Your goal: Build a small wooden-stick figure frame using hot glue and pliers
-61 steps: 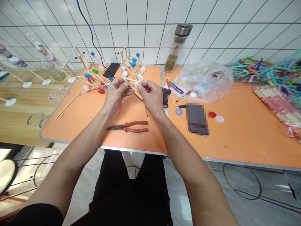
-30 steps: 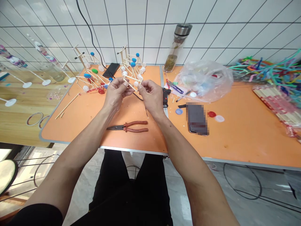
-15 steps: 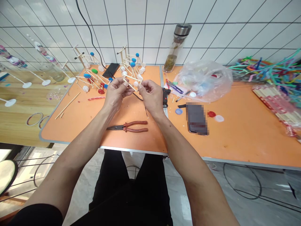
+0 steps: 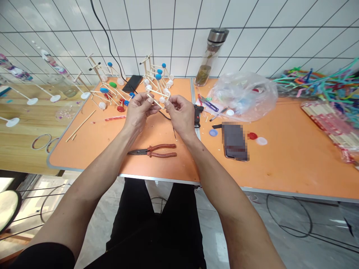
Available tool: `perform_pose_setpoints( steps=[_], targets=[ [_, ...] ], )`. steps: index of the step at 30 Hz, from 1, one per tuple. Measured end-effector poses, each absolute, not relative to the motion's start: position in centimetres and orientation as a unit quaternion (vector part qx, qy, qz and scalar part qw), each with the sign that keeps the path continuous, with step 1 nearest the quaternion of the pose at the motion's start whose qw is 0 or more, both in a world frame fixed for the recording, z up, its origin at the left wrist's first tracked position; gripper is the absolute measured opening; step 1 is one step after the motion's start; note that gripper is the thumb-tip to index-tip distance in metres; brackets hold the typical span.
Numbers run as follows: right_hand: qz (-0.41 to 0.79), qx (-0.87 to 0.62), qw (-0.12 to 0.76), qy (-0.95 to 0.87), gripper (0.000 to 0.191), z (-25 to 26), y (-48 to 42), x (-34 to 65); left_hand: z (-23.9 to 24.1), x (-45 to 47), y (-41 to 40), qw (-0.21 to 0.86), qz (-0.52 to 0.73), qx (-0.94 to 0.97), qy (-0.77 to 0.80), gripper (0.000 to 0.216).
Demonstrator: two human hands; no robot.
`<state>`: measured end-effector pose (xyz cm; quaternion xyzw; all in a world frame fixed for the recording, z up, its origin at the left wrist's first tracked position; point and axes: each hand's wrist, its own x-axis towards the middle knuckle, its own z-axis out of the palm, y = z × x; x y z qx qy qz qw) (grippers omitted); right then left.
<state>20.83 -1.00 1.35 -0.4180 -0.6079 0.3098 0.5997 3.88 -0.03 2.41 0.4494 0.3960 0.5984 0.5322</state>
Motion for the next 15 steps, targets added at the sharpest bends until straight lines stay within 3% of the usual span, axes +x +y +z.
perform_pose_setpoints(
  steps=[15],
  targets=[
    [0.316, -0.421, 0.601, -0.602, 0.063, 1.27, -0.9, 20.86, 2.37, 4.04, -0.18, 0.527, 0.603, 0.447, 0.398, 0.025]
  ],
)
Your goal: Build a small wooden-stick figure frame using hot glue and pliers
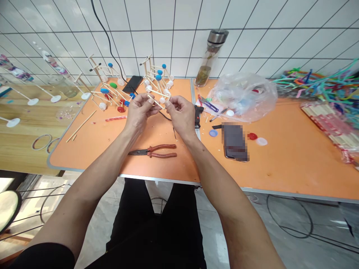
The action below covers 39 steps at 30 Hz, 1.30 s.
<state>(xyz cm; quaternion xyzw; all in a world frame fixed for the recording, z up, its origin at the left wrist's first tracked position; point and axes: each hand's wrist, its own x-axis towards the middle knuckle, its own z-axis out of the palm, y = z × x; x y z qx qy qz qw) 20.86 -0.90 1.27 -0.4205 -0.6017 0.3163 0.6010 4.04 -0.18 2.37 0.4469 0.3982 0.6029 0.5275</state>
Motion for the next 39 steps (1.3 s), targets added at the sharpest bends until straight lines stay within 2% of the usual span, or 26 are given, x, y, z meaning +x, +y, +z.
perform_pose_setpoints(
  steps=[4, 14, 27, 34, 39],
  targets=[
    [0.306, -0.421, 0.606, -0.602, 0.06, 1.22, -0.89, 20.91, 2.39, 4.07, -0.24, 0.533, 0.607, 0.445, 0.387, 0.021],
    [0.303, -0.422, 0.612, -0.597, 0.056, 1.3, -0.96, 20.84, 2.37, 4.12, -0.27, 0.531, 0.608, 0.445, 0.388, 0.028],
    [0.288, -0.428, 0.605, -0.607, 0.052, 1.17, -0.87, 20.87, 2.42, 4.18, -0.3, 0.534, 0.601, 0.437, 0.403, 0.013],
    [0.277, -0.43, 0.605, -0.61, 0.053, 1.32, -1.05, 20.86, 2.24, 4.12, -0.17, 0.538, 0.603, 0.436, 0.396, 0.028],
    [0.277, -0.425, 0.607, -0.612, 0.052, 1.33, -1.06, 20.9, 2.35, 4.22, -0.18, 0.542, 0.601, 0.43, 0.4, 0.023]
  ],
)
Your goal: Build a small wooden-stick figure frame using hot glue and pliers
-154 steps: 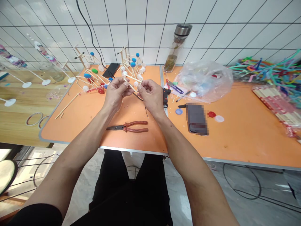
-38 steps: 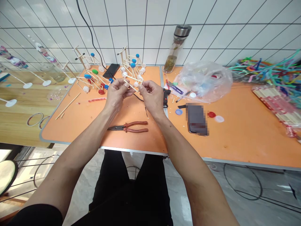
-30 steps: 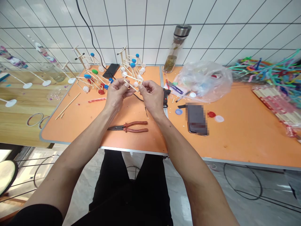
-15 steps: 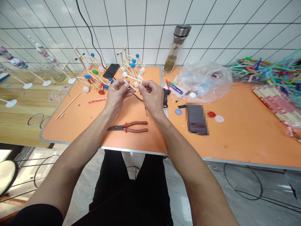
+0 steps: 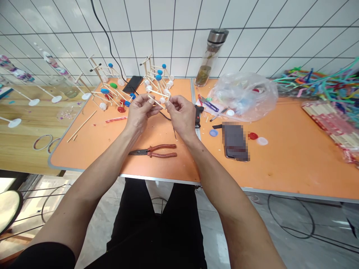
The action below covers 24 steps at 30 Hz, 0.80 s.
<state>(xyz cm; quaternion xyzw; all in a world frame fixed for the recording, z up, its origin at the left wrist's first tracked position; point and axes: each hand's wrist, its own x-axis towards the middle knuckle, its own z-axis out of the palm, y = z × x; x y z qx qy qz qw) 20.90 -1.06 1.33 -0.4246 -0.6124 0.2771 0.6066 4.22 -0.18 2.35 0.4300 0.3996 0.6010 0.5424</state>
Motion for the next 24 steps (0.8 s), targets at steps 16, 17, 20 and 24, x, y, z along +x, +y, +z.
perform_pose_setpoints(
  steps=[16, 17, 20, 24],
  targets=[
    [0.265, -0.406, 0.624, -0.613, 0.057, 0.87, -0.7, 20.77, 1.56, 3.99, 0.25, 0.553, 0.601, 0.43, 0.384, 0.024],
    [0.263, -0.407, 0.624, -0.613, 0.057, 0.84, -0.68, 20.79, 1.55, 3.99, 0.26, 0.554, 0.602, 0.431, 0.381, 0.025],
    [0.261, -0.412, 0.616, -0.618, 0.057, 0.82, -0.67, 20.87, 1.6, 4.03, 0.23, 0.553, 0.603, 0.43, 0.38, 0.027],
    [0.26, -0.414, 0.611, -0.622, 0.058, 0.84, -0.7, 20.92, 1.76, 4.13, 0.12, 0.55, 0.601, 0.428, 0.392, 0.029]
  ],
)
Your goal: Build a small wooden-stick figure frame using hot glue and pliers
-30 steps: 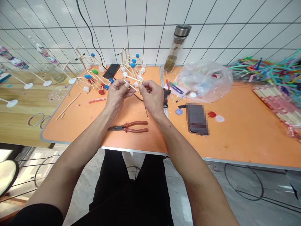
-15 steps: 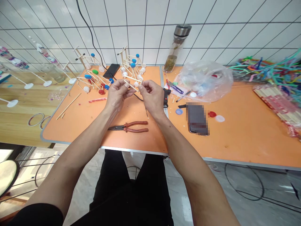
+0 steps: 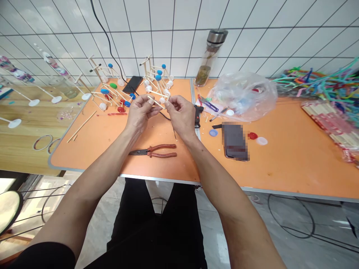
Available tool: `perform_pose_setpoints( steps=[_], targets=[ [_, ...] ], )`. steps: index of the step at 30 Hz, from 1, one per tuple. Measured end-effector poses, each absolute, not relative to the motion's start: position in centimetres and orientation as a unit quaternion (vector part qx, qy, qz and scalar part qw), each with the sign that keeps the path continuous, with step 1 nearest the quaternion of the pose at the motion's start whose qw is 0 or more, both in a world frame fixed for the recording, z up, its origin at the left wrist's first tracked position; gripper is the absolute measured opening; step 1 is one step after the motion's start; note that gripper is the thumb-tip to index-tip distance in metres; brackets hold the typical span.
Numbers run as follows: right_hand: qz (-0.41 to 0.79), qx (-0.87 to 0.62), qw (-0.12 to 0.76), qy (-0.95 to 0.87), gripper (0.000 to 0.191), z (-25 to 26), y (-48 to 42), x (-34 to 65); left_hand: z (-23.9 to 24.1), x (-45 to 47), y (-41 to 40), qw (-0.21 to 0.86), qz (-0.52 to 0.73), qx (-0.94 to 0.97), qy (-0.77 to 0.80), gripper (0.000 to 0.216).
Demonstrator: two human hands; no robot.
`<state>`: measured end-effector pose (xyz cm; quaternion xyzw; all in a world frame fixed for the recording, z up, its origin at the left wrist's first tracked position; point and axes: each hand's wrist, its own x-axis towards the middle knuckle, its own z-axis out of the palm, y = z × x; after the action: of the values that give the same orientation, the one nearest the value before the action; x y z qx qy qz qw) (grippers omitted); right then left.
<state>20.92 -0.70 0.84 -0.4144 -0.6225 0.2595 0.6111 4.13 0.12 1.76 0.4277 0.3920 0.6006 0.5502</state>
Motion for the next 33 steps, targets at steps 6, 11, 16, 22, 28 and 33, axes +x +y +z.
perform_pose_setpoints(
  steps=[6, 11, 16, 22, 28, 33],
  targets=[
    [0.254, -0.426, 0.606, -0.622, 0.057, 0.87, -0.71, 20.89, 1.7, 4.14, 0.14, 0.55, 0.597, 0.432, 0.393, 0.031],
    [0.258, -0.421, 0.609, -0.621, 0.053, 0.99, -0.78, 20.92, 1.75, 4.15, 0.04, 0.554, 0.599, 0.429, 0.387, 0.032],
    [0.259, -0.421, 0.609, -0.621, 0.049, 1.01, -0.83, 20.96, 2.07, 4.24, -0.21, 0.556, 0.593, 0.421, 0.402, 0.031],
    [0.264, -0.418, 0.612, -0.617, 0.048, 1.01, -0.85, 20.9, 2.06, 4.29, -0.25, 0.558, 0.597, 0.42, 0.395, 0.027],
    [0.264, -0.422, 0.601, -0.625, 0.05, 1.17, -0.96, 20.96, 2.13, 4.25, -0.26, 0.555, 0.594, 0.422, 0.401, 0.026],
    [0.266, -0.419, 0.604, -0.624, 0.049, 1.26, -1.03, 20.97, 2.18, 4.19, -0.24, 0.554, 0.594, 0.426, 0.4, 0.027]
  ],
)
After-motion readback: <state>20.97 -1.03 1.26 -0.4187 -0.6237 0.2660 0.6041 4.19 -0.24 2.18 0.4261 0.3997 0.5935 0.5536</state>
